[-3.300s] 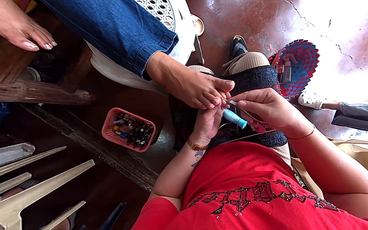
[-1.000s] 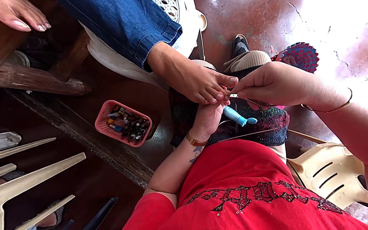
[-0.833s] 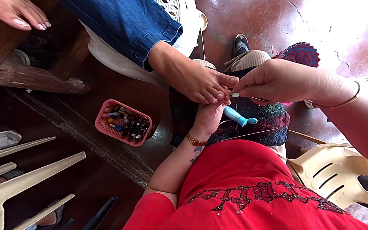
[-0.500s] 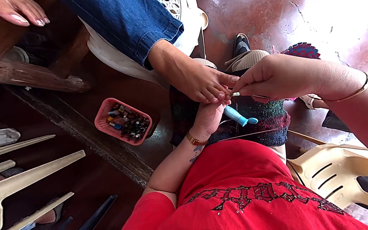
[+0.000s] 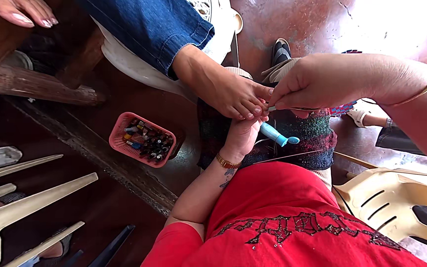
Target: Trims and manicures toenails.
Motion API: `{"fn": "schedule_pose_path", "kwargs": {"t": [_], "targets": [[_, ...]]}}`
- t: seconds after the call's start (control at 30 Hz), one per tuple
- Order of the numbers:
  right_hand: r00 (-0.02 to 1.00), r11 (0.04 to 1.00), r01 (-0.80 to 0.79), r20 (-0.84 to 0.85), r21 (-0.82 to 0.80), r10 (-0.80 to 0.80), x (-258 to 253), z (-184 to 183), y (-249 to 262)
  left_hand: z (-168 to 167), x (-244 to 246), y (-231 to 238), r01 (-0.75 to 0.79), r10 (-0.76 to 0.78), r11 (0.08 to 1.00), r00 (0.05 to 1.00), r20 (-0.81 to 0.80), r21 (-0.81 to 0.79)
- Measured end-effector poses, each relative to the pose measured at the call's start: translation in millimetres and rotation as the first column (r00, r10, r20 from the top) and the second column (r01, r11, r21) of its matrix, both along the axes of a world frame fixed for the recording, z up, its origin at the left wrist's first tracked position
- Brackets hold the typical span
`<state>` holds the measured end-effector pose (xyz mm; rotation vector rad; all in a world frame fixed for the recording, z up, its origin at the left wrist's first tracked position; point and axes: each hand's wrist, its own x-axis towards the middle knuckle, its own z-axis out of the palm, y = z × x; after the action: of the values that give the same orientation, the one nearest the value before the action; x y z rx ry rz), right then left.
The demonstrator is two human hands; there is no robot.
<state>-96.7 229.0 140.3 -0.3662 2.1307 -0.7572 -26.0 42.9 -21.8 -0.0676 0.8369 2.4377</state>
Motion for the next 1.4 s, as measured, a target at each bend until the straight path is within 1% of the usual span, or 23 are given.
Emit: {"fn": "schedule_pose_path", "kwargs": {"t": [0.13,0.23,0.33,0.4,0.5,0.67,0.8,0.87,0.97,1.07,1.13,1.2,1.33,1.37,1.4], "targets": [[0.996,0.995,-0.087,-0.015,0.038,0.088,-6,0,-2,2,0,0,0.002,-0.002,1.0,1.0,-0.005,-0.004],[0.995,0.989,-0.104,0.016,0.103,0.103,-10,6,-7,3,0,0,0.003,-0.003,1.0,1.0,0.004,-0.006],[0.993,0.987,-0.117,0.011,0.11,0.116,-12,9,-11,2,0,0,0.008,-0.008,1.0,1.0,0.018,-0.002],[0.988,0.982,-0.155,-0.004,0.105,0.156,-14,7,-13,2,1,0,0.001,0.0,1.0,1.0,0.024,-0.009],[0.976,0.96,-0.212,-0.006,0.181,0.217,-19,11,-18,1,1,0,0.005,-0.005,1.0,1.0,0.018,-0.007],[0.967,0.943,-0.25,0.011,0.222,0.254,-24,14,-26,3,1,-1,0.004,-0.004,1.0,1.0,0.011,-0.002],[0.951,0.892,-0.298,0.024,0.34,0.308,-27,20,-37,2,2,-2,0.009,-0.009,1.0,1.0,0.0,-0.007],[0.951,0.87,-0.299,0.043,0.391,0.307,-29,23,-43,2,2,-2,0.013,-0.013,1.0,1.0,-0.003,-0.004],[0.95,0.86,-0.304,0.062,0.41,0.306,-32,24,-50,2,3,-3,0.017,-0.017,1.0,1.0,-0.004,-0.004],[0.928,0.825,-0.357,0.065,0.439,0.367,-34,23,-55,2,3,-3,0.02,-0.02,1.0,1.0,-0.015,-0.015],[0.927,0.811,-0.356,0.068,0.464,0.368,-35,26,-57,2,4,-3,0.023,-0.024,1.0,0.999,-0.033,-0.019],[0.928,0.808,-0.355,0.071,0.47,0.367,-37,27,-58,4,4,-3,0.027,-0.028,0.999,0.999,-0.037,-0.026],[0.898,0.796,-0.412,0.05,0.444,0.437,-38,23,-57,3,4,-3,0.031,-0.032,0.999,0.999,-0.036,-0.029],[0.906,0.818,-0.4,0.045,0.413,0.421,-39,24,-53,3,3,-4,0.034,-0.035,0.999,0.999,-0.041,-0.035],[0.925,0.864,-0.365,0.033,0.346,0.378,-41,26,-46,4,3,-4,0.036,-0.038,0.998,0.998,-0.04,-0.043]]}}
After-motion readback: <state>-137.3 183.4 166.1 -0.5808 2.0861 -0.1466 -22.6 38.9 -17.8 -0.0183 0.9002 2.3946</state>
